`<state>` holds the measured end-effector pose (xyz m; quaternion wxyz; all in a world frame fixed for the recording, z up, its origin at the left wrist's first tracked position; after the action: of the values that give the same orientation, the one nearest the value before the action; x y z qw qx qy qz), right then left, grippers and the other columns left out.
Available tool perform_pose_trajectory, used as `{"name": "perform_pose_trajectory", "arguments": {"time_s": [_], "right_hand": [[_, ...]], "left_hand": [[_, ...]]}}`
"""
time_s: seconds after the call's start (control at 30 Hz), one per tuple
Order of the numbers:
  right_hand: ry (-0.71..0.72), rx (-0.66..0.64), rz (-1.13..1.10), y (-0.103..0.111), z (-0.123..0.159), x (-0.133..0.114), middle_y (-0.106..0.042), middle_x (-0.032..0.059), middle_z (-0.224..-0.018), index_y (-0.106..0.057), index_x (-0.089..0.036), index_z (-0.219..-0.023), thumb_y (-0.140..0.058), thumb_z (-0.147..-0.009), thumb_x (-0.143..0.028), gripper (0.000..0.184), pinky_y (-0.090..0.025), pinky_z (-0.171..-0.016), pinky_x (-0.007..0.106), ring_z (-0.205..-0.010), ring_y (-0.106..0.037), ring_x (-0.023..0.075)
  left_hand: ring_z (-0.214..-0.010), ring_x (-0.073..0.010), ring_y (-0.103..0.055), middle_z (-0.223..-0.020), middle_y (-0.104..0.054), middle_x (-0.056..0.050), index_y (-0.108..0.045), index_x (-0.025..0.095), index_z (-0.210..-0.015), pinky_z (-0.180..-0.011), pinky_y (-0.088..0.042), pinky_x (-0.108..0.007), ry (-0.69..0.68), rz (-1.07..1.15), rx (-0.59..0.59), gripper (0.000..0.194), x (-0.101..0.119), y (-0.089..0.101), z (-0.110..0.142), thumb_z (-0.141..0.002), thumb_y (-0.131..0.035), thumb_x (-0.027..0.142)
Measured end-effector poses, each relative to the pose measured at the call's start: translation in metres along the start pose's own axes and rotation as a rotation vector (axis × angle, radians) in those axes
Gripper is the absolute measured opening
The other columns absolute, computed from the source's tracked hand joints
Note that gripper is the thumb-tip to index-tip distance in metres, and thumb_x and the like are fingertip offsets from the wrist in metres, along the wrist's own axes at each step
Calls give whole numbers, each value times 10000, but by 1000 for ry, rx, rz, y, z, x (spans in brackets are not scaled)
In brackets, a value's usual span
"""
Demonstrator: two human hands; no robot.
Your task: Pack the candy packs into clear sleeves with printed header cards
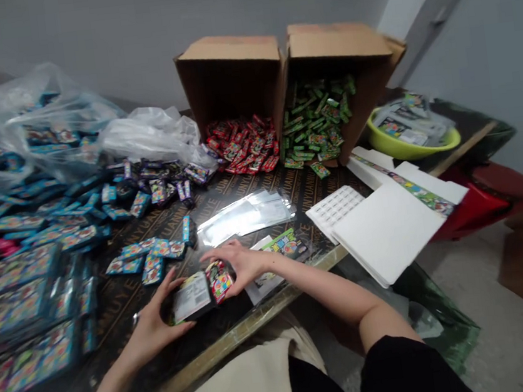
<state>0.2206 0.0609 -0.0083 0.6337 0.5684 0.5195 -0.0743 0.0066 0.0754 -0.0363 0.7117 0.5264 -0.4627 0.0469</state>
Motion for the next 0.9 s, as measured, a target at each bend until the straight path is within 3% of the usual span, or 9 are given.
{"name": "perform_pose_trajectory", "arguments": {"time_s": [0.2, 0.37, 0.5, 0.53, 0.6, 0.67, 0.73, 0.8, 0.9], "right_hand": [[86, 17, 38, -2, -1, -14, -451, 96, -1283, -302, -201, -1316, -687, -629, -447, 824, -267, -974, 379, -1132, -433, 235], [-99, 349, 101, -12, 11, -10, -487, 104, -1263, -187, -218, -1362, -574, -739, -502, 786, -40, -1048, 459, -1217, -376, 244], [-81, 252, 158, -18, 14, 1, -491, 51, -1271, -218, -278, -1354, -372, -881, -425, 519, -49, -1053, 438, -1195, -408, 185], [-122, 293, 199, -4, 16, 16, -472, 48, -1290, -251, -284, -1341, -365, -881, -427, 495, -76, -1050, 431, -1202, -397, 184], [-329, 560, 314, 50, 33, 60, -436, 69, -1313, -300, -271, -1317, -377, -872, -434, 481, -150, -1029, 426, -1223, -361, 196], [-654, 849, 458, 120, 70, 110, -333, 128, -1369, -275, -237, -1331, -447, -825, -454, 577, -200, -989, 476, -1258, -284, 261], [-1025, 988, 546, 181, 115, 155, -210, 191, -1410, -229, -204, -1348, -515, -767, -473, 702, -241, -924, 544, -1279, -197, 343], [-1295, 985, 578, 222, 152, 188, -217, 245, -1389, -195, -153, -1360, -532, -752, -458, 759, -275, -891, 544, -1264, -216, 373], [-1295, 940, 561, 244, 172, 213, -490, 229, -1197, -388, -121, -1270, -532, -763, -322, 564, -320, -858, 510, -1130, -423, 352]], "left_hand": [[-1156, -258, -454, -1258, -477, -98, -150, 231, -1376, -987, -336, -418, -2, 73, 59, 975, 13, -3, 2, -582, -714, 277], [-1122, -258, -490, -1230, -507, -92, -131, 235, -1379, -972, -352, -427, 47, 23, 169, 978, 10, -2, 0, -590, -707, 290], [-1082, -261, -527, -1204, -535, -78, -154, 240, -1375, -932, -402, -414, 39, -47, 180, 935, 7, -6, -7, -611, -678, 364], [-1074, -265, -532, -1197, -541, -78, -160, 238, -1374, -921, -413, -412, 43, -83, 189, 927, 3, -7, -9, -614, -669, 390], [-1063, -277, -539, -1179, -554, -82, -162, 225, -1376, -901, -429, -416, 48, -162, 207, 933, -9, -9, -10, -613, -655, 436], [-1037, -285, -552, -1153, -568, -90, -170, 210, -1377, -880, -440, -425, 30, -251, 187, 935, -24, -11, -8, -610, -646, 453], [-1002, -283, -569, -1125, -585, -93, -177, 205, -1376, -843, -462, -416, 10, -329, 138, 926, -40, -14, -2, -610, -645, 432], [-993, -276, -574, -1142, -582, -89, -209, 215, -1368, -819, -477, -394, -16, -380, 112, 894, -55, -15, 6, -608, -647, 389], [-1015, -255, -564, -1194, -554, -78, -247, 233, -1354, -837, -472, -361, -68, -416, 102, 829, -65, -12, 15, -627, -632, 341]]}}
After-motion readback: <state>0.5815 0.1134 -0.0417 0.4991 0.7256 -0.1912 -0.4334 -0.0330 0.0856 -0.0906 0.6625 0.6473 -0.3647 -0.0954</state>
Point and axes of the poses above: each hand's wrist, its own z-axis away from the middle knuckle, its own y-axis out of the back of the hand, x = y × z, the point moved 5 cm from there along -z, towards the middle knuckle
